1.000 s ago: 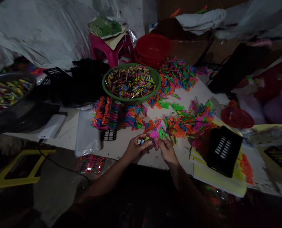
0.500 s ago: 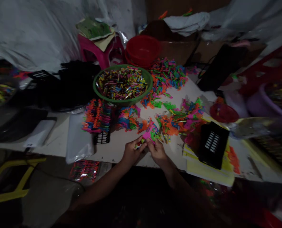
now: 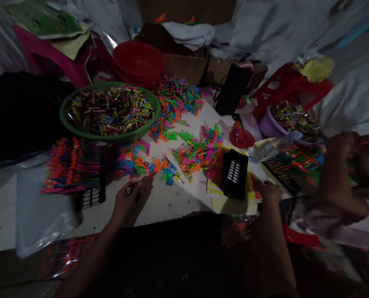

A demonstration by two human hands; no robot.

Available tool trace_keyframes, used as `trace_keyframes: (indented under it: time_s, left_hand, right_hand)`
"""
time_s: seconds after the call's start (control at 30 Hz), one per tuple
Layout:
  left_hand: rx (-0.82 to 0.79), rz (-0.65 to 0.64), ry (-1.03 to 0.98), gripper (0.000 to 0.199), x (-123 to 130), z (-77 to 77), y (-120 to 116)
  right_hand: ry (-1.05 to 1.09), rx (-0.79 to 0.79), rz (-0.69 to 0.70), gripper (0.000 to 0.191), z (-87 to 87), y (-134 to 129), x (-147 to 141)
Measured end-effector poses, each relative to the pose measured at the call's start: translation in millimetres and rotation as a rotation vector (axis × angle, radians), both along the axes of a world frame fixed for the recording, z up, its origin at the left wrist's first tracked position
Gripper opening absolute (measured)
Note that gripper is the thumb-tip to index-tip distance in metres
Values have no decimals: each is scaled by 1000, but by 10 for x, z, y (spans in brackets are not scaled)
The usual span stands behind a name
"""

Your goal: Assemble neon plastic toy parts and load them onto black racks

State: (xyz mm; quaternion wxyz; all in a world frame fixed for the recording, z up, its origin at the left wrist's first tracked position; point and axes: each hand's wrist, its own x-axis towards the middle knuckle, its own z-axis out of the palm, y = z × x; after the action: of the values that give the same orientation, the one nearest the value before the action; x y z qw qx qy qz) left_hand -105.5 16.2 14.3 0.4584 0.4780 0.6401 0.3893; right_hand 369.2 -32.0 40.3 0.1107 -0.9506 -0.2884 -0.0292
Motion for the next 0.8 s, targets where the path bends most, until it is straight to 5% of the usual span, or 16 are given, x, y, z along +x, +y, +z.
trace_keyframes:
  time_s: [0.07,0.17,0.23,0.3,0.43,0.53,0.8]
  left_hand:
    - [-14,4,-73,38,73,62,-35]
    - [-24,-27,-135,33,194,223,-61]
    - [-15,-70,-123,28,262,364,-68]
    - [17,-146,-112,25,345,515,-74]
    - [127,-331,-238,29,567,738,-100]
    - [204,-343,-294,27,632,776,-107]
    - [182,-227,-279,20,288,738,-108]
  right_hand:
    - [154,-24,-36,36,-153,-91,209]
    - [242,277,-53,36,-110,-256,182]
    - [240,586,-9,43,76,-326,-82]
    - [420,747,211,48,281,-308,-549]
    - [793,593,778,27,484,-94,-1751]
    - [943,553,1029,17,452,21,-2421]
    - [907,412,1281,17,395,214,-2861]
